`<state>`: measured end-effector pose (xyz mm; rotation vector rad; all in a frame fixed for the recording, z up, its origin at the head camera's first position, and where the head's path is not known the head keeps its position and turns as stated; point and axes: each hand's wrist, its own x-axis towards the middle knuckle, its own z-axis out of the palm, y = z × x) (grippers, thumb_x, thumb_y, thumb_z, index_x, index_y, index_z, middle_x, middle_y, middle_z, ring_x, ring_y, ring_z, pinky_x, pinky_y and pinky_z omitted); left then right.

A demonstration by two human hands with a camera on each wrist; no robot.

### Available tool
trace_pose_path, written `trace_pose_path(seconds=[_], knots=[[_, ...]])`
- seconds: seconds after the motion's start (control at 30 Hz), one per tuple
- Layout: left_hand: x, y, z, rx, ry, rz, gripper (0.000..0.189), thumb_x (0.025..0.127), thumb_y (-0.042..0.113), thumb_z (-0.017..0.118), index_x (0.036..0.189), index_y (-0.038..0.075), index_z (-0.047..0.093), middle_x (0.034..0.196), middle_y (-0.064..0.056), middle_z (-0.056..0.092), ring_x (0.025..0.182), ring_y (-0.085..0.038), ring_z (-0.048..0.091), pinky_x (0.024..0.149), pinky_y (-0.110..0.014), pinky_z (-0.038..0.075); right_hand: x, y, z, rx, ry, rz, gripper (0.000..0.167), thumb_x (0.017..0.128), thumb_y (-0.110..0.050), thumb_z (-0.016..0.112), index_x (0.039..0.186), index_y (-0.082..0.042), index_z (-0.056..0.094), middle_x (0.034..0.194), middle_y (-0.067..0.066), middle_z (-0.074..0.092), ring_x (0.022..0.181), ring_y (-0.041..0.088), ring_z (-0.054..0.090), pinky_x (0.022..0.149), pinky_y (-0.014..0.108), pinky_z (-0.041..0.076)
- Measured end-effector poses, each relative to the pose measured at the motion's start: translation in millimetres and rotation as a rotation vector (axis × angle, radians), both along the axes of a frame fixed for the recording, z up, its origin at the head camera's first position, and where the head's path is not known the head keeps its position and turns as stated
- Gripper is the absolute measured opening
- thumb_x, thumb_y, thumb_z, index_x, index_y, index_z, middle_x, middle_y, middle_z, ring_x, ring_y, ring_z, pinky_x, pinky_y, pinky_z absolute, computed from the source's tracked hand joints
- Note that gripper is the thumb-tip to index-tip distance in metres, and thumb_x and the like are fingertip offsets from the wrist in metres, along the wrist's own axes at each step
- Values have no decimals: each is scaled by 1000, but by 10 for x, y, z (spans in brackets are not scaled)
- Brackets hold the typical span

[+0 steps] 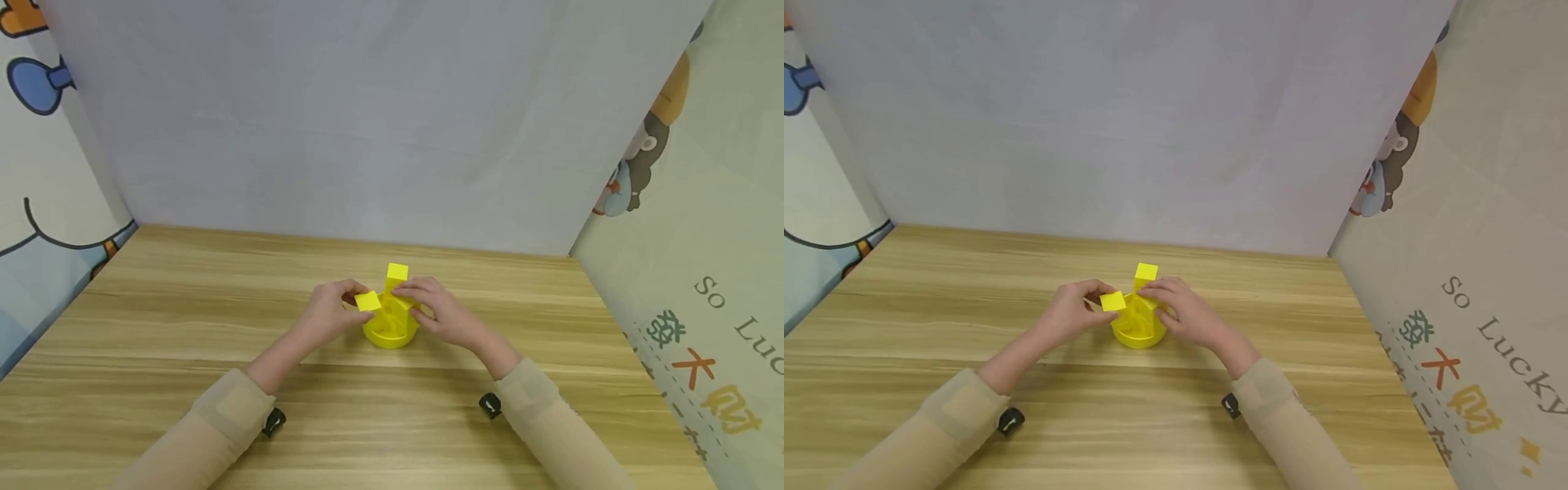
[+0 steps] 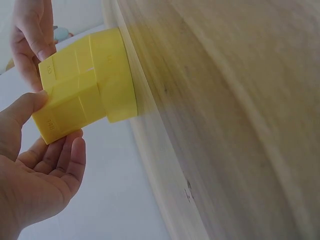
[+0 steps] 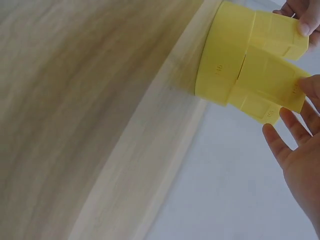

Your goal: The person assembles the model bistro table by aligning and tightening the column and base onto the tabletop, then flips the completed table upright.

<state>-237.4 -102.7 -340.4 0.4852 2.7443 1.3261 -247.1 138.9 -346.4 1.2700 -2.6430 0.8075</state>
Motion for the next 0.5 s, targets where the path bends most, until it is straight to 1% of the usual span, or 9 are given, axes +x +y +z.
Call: trace_pose_path(seconds=[0.1,0.17,0.33,0.43,0.5], knots=[[-4,0,2,0,4,-1,38,78,20,77,111,4,65,103,-8,67,95,-27,62,77,-33,54,7,0,7,-4,2,-10,38,91,-3,59,128,-4,56,130,12,54,124,29,46,105,44,38],[-5,-1,3,0,7,-2,38,78,20,77,111,4,65,103,-8,67,95,-26,62,77,-33,54,10,0,6,-7,-2,-35,37,91,-4,60,128,-4,57,129,13,54,123,29,47,103,44,40],[-7,-1,-3,2,9,0,38,78,20,78,111,4,66,102,-7,67,93,-24,62,77,-32,54,5,-13,-18,-12,-24,-158,38,91,-14,62,127,-4,57,125,12,55,115,27,53,98,41,45],[-9,-2,-11,2,11,2,39,77,20,78,111,4,66,102,-7,67,92,-24,62,76,-31,54,-1,-22,-39,-21,-48,-225,39,90,-18,65,125,-3,58,121,11,57,109,25,57,92,38,49],[-10,-3,-16,4,12,3,39,77,20,78,111,4,66,102,-8,67,92,-24,62,76,-31,54,1,-32,-47,-33,-59,-256,40,89,-19,67,124,-2,59,119,12,58,103,24,58,86,38,52]])
